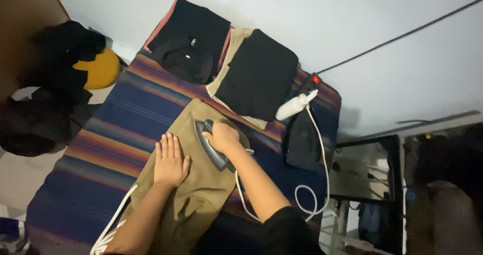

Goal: Ironing a brown hoodie on a bed using a spray bottle and an iron.

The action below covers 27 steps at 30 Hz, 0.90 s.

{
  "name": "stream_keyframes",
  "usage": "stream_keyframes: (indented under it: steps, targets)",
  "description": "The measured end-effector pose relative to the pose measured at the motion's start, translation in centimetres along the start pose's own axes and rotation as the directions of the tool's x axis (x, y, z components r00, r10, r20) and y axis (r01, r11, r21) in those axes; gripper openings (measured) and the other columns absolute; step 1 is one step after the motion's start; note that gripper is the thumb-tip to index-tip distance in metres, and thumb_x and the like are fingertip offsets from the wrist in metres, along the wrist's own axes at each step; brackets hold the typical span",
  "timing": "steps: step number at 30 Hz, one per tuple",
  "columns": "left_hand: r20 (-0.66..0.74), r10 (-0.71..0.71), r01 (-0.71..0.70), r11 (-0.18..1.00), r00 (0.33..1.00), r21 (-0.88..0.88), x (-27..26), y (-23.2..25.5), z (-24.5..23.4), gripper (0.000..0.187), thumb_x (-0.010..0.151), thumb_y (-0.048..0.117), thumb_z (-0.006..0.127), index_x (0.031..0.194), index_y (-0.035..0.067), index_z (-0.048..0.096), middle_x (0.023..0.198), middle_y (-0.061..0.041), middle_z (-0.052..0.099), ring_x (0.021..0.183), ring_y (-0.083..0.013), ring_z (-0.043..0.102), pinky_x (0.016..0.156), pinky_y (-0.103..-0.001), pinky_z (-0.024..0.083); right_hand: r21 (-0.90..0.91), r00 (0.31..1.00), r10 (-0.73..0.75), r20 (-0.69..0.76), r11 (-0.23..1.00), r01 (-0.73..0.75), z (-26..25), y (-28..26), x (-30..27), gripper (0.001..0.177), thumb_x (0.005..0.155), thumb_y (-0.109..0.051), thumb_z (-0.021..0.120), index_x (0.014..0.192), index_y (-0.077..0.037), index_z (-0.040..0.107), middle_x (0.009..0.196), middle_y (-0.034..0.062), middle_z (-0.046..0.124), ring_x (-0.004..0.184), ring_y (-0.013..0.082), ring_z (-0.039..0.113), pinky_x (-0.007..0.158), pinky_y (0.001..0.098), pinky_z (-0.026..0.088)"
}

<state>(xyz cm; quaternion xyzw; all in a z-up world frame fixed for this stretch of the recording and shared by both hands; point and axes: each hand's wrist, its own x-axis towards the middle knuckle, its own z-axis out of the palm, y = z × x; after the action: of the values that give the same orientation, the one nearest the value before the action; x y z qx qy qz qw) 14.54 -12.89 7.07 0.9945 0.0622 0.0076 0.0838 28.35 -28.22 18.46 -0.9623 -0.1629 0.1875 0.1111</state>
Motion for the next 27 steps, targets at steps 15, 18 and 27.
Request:
stream_keyframes:
  steps: [15,18,27]
  targets:
    - [-0.008,0.096,-0.086,0.849,0.995,-0.521,-6.3,4.3,-7.3,0.032,0.09,0.034,0.07,0.114,0.013,0.067,0.111,-0.013,0.065,0.112,-0.0346,0.059,0.099,-0.047,0.048,-0.149,0.993,-0.065,-0.099,0.988,0.05,-0.3,6.6,-3.2,0.055,0.086,-0.056,0.073,0.105,-0.006,0.062,0.09,0.0193,0.073,0.085,0.0405,0.072,0.071,0.0517,0.056]
    - [-0.077,0.362,-0.362,0.843,0.929,-0.398,-11.6,8.6,-3.8,0.04,0.083,0.037,0.075,0.107,0.006,0.067,0.106,-0.015,0.063,0.102,-0.0359,0.058,0.085,-0.048,0.047,-0.184,0.985,-0.056,-0.165,0.983,0.025,-1.0,9.7,-1.6,0.056,0.085,-0.057,0.073,0.105,-0.005,0.06,0.089,0.019,0.073,0.084,0.04,0.072,0.069,0.0516,0.056]
    - [-0.002,0.518,-0.517,0.854,0.855,-0.054,-13.3,11.3,2.5,0.044,0.087,0.019,0.055,0.127,0.002,0.063,0.116,-0.018,0.063,0.111,-0.0349,0.056,0.091,-0.044,0.045,-0.226,0.885,-0.449,-0.125,0.881,0.415,-1.7,9.0,-5.0,0.049,0.08,-0.056,0.076,0.101,-0.013,0.067,0.074,0.0151,0.071,0.071,0.0378,0.071,0.06,0.0507,0.054]
